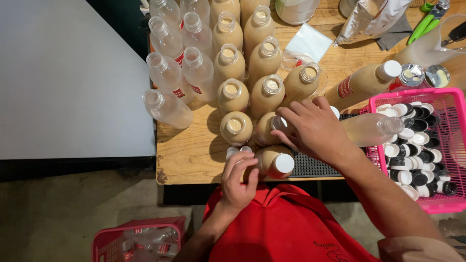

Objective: The person caps multiple plastic bottles filled with a beige liquid on a wooden table. They pick up white and black caps from a pink basket and screw them onto the bottles one by one.

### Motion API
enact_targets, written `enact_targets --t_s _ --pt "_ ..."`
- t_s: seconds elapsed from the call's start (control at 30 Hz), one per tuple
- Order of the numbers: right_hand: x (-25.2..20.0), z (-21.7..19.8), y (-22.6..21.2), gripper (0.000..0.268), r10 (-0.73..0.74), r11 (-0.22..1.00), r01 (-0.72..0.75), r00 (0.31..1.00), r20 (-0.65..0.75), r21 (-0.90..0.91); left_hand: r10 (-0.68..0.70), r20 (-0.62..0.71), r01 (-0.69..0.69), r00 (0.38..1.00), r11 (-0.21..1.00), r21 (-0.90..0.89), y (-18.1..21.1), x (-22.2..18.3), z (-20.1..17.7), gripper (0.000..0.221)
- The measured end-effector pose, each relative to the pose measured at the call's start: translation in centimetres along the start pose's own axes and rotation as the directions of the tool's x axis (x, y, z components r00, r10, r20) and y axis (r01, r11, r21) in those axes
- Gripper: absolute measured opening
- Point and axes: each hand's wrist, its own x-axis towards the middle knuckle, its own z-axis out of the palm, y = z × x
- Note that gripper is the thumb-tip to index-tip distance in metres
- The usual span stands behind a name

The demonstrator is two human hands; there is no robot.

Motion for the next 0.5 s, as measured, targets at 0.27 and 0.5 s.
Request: enact_targets --t_s 0.27,0.5 --pt "2.1 2.9 2.2 0.039 -0.447 0.882 0.451 0.893 0.058 -0.14 -0.426 0.469 0.512 0.774 0.856 -0.068 2.5 8.6 3.4 0.092" --pt "4.1 5.0 3.2 0.037 -0.683 0.73 0.68 0.73 -0.031 -0.065 -0.65 0.476 0.714 0.592 0.698 0.065 3.6 10.0 3.6 0.103"
